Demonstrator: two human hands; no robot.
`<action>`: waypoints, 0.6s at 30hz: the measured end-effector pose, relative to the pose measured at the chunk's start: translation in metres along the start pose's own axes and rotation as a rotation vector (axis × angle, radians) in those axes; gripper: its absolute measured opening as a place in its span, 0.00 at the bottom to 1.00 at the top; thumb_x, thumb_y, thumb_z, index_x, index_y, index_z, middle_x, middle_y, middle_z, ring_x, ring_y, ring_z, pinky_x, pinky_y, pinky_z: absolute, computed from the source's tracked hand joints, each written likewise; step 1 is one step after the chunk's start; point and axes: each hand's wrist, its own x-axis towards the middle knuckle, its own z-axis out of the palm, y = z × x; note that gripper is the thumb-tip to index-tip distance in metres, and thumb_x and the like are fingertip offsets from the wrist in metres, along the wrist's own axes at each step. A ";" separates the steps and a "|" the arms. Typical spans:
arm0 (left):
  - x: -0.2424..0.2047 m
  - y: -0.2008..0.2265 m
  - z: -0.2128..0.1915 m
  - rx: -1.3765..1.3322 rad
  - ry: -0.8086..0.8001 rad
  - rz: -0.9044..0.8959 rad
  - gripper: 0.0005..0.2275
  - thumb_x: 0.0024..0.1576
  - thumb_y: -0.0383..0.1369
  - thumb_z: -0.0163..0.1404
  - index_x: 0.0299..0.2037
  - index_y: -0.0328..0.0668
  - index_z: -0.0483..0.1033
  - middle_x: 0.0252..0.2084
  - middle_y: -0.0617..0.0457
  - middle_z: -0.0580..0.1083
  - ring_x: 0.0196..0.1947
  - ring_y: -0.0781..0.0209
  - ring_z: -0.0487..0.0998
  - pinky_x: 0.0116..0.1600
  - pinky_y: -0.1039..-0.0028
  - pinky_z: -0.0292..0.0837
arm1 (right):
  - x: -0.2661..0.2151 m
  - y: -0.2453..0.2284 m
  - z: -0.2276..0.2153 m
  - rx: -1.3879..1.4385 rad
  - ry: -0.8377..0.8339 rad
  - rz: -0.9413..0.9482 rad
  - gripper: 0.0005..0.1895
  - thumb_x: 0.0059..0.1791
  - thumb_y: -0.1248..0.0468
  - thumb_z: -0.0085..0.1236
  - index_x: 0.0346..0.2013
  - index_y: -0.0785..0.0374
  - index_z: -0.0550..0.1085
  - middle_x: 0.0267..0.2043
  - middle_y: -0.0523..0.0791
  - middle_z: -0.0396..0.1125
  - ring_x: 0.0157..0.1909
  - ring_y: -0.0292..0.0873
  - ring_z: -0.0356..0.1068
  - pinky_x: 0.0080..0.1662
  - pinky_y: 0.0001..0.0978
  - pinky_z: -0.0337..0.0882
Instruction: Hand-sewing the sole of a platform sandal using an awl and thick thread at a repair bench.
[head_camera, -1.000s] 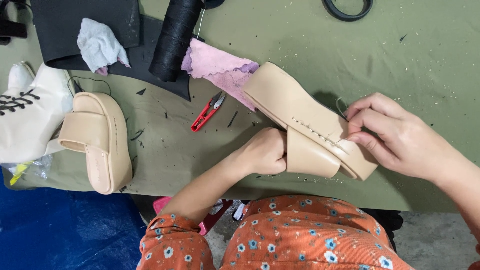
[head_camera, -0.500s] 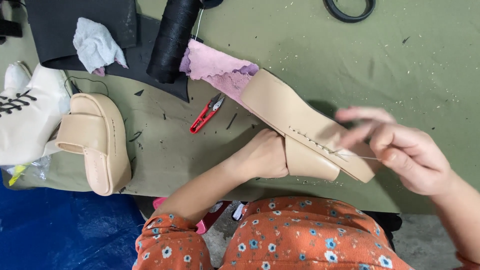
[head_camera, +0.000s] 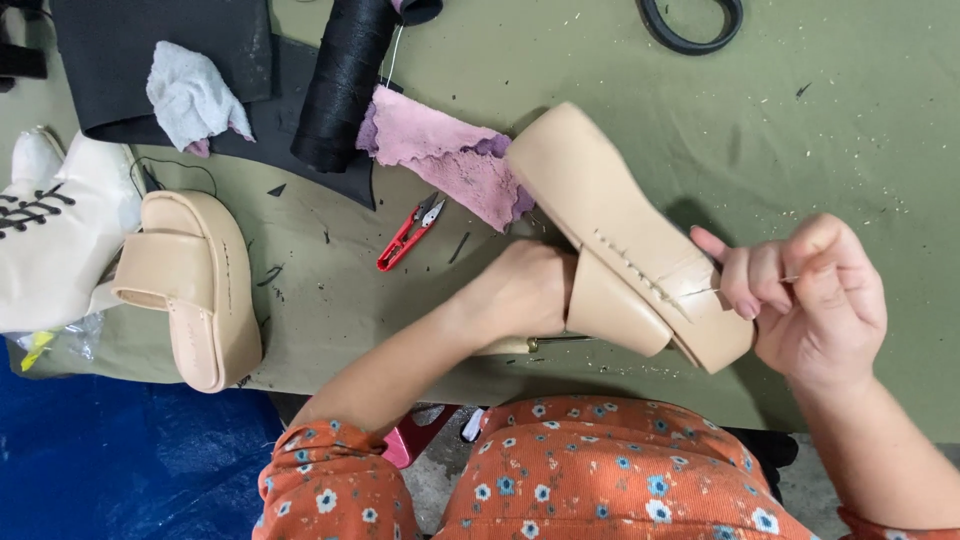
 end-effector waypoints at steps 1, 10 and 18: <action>0.002 -0.001 -0.002 0.013 0.003 0.001 0.05 0.34 0.34 0.49 0.17 0.44 0.68 0.17 0.51 0.70 0.18 0.49 0.70 0.20 0.64 0.65 | -0.002 0.001 0.001 0.001 0.093 -0.041 0.11 0.45 0.56 0.39 0.25 0.56 0.51 0.14 0.38 0.39 0.18 0.35 0.44 0.58 0.50 0.55; 0.034 -0.019 -0.038 0.243 -0.035 -0.181 0.04 0.43 0.20 0.38 0.24 0.34 0.66 0.19 0.46 0.63 0.16 0.48 0.66 0.19 0.62 0.58 | -0.041 0.041 0.016 0.204 0.280 -0.269 0.06 0.46 0.62 0.40 0.27 0.58 0.57 0.12 0.40 0.45 0.18 0.36 0.50 0.51 0.37 0.63; 0.041 -0.017 -0.029 0.300 0.057 -0.214 0.01 0.41 0.22 0.39 0.21 0.36 0.62 0.18 0.49 0.60 0.16 0.48 0.64 0.18 0.62 0.57 | -0.050 0.038 0.002 0.084 0.259 -0.296 0.06 0.41 0.65 0.43 0.28 0.57 0.56 0.12 0.41 0.46 0.20 0.38 0.54 0.51 0.42 0.62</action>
